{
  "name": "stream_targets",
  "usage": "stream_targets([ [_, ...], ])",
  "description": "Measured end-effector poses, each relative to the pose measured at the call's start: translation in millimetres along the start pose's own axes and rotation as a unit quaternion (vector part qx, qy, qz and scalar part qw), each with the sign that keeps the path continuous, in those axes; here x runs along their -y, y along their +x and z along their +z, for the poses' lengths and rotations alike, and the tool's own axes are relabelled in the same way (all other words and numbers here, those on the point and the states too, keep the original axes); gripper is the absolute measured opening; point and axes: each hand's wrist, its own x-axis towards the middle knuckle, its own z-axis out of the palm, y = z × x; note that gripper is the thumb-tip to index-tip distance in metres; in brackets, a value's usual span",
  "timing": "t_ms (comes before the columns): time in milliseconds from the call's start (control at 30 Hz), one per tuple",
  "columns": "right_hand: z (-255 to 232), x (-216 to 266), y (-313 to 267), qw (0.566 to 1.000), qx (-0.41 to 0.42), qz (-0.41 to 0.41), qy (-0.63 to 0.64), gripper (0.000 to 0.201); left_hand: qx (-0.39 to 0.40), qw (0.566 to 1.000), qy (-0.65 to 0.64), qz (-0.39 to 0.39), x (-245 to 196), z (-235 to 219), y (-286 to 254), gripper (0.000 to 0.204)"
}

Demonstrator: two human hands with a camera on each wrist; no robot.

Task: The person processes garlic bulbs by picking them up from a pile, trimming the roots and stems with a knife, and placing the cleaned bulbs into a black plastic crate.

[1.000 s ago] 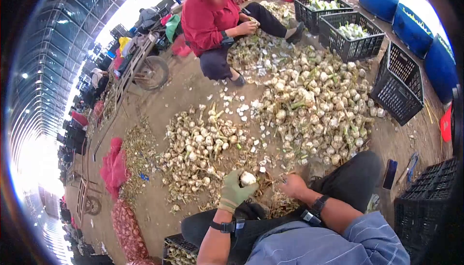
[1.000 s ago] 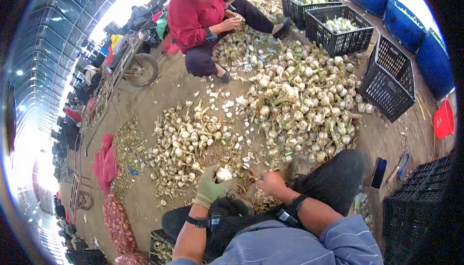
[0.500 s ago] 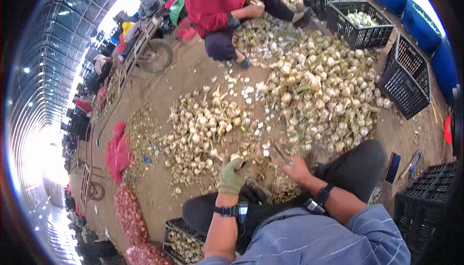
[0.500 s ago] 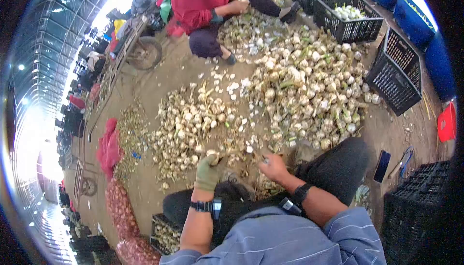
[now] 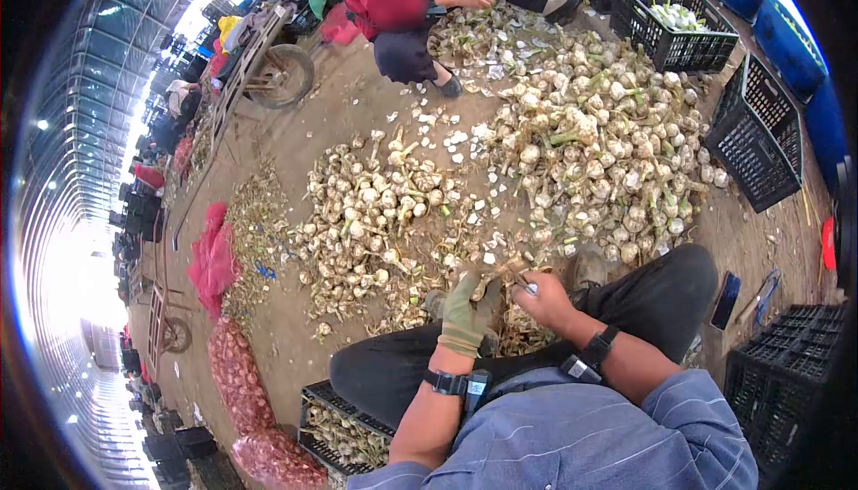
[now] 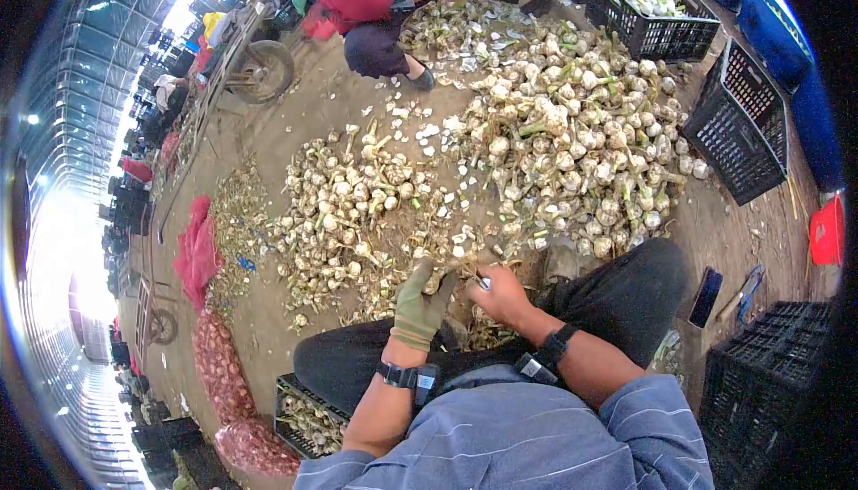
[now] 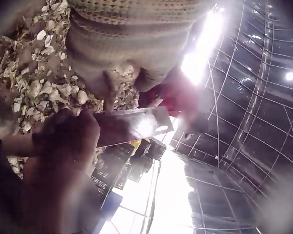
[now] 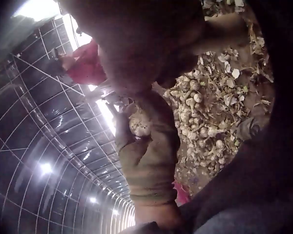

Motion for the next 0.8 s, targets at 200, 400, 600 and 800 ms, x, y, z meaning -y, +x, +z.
stream_targets([
  [200, 13, -49, 10, 0.979, 0.098, 0.120, -0.134, 0.035, 0.029, 0.992, -0.119, 0.035, 6, -9, 9, 0.016],
  [400, 22, -82, 10, 0.983, 0.073, 0.148, -0.086, 0.031, -0.019, 0.984, -0.172, 0.043, -16, -39, 35, 0.022],
  [600, 12, -43, 15, 0.988, 0.067, 0.140, -0.024, 0.030, -0.056, 0.980, -0.188, 0.034, -13, -38, 38, 0.015],
  [800, 11, -22, 16, 0.994, 0.076, 0.060, -0.045, 0.025, -0.056, 0.989, -0.137, -0.020, -14, -19, 27, 0.019],
])
